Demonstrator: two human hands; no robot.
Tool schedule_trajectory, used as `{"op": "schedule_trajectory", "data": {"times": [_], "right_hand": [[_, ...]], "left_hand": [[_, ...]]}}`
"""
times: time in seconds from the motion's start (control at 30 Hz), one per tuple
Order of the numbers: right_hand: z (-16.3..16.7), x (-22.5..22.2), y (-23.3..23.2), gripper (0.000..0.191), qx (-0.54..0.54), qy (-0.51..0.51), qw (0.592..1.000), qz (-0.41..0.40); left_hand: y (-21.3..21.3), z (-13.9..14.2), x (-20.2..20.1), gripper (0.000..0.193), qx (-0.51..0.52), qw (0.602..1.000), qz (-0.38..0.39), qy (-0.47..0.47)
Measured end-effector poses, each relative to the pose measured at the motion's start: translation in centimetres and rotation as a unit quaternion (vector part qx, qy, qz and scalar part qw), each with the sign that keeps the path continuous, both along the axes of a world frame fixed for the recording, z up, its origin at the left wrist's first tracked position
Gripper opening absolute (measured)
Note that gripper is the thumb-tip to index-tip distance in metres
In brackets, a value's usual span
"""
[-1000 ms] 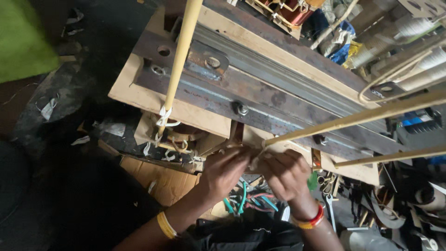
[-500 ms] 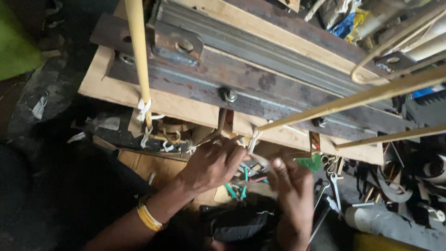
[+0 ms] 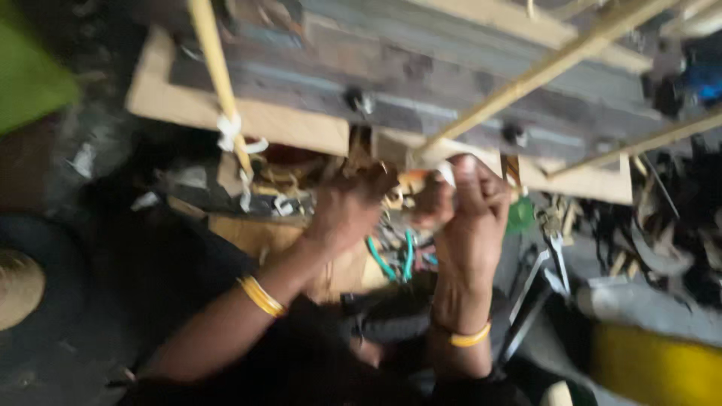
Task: The person sits on the floor in front of a wooden frame holding copper-wound coils and ties white tape strips around the windings and wooden dowels to fasten them, occasionally using pliers to tighten or trim the tape, working along the row of coils one at a time.
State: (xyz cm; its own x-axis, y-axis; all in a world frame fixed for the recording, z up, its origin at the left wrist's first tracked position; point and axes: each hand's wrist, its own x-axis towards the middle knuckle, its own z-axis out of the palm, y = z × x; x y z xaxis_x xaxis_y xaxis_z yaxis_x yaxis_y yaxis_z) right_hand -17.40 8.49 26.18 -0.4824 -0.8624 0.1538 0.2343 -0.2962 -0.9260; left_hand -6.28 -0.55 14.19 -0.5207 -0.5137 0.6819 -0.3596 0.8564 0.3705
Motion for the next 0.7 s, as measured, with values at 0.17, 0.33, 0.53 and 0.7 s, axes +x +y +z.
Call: {"op": "schedule_trajectory", "data": {"times": [0.17, 0.33, 0.53, 0.7], "right_hand": [[-5.1, -2.7, 6.3, 0.027, 0.154, 0.335, 0.917, 0.154], [-17.6, -7.5, 8.6, 0.034, 0.188, 0.676, 0.695, 0.156], [-27.8, -12.3, 11.6, 0.056, -0.064, 0.918, 0.336, 0.202], [-30.8, -13.4, 11.3, 0.064, -0.058, 0.924, 0.289, 0.245]], "left_hand": [[2.2, 0.8, 0.1, 0.023, 0.235, 0.964, -0.061, 0.11], [3.3, 2.7, -0.2, 0.016, 0.366, 0.879, -0.119, 0.28], [4.8, 4.8, -2.6, 0.028, 0.445, 0.834, -0.039, 0.325], [5.5, 4.1, -2.6, 0.017, 0.4, 0.854, -0.004, 0.331]]}}
